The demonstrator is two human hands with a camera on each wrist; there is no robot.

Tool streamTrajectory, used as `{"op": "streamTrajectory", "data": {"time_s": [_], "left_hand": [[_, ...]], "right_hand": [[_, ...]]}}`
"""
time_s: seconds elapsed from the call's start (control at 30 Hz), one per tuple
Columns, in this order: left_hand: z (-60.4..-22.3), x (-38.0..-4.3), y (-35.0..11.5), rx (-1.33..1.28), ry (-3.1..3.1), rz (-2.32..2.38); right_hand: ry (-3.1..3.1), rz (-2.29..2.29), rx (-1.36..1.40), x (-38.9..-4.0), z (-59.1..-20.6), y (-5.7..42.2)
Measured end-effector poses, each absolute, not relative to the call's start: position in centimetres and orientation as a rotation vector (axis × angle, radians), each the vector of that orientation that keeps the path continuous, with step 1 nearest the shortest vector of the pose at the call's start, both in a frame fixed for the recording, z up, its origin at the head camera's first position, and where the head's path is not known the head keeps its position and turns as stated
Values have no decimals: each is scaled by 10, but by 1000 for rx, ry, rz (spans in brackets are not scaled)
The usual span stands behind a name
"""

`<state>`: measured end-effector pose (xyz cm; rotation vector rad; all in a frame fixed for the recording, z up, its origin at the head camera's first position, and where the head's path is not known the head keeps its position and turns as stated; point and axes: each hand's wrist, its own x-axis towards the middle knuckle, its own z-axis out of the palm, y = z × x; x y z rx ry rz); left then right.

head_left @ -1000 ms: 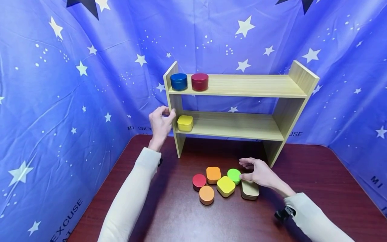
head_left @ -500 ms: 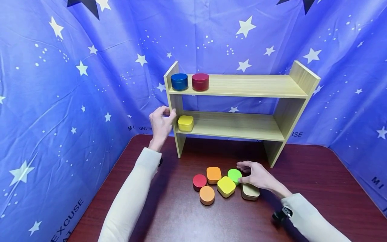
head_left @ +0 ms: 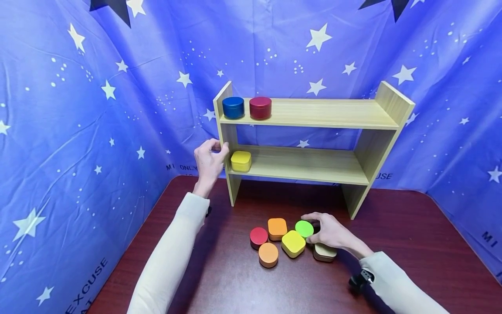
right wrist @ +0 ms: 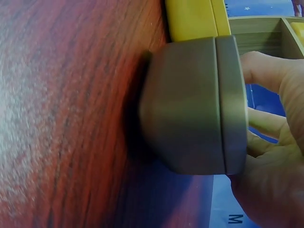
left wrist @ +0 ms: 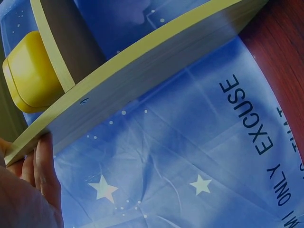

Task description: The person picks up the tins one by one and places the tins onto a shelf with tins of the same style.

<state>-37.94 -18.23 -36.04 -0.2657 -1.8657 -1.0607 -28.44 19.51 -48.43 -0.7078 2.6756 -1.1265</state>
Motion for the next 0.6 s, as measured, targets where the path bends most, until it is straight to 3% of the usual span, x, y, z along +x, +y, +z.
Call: {"op": "streamTrajectory", "data": {"time_s": [0.6], "left_hand": [[-360, -379, -182, -264, -1858, -1087]], "right_hand": [[2626, -1203, -647, -285, -486, 197]]}}
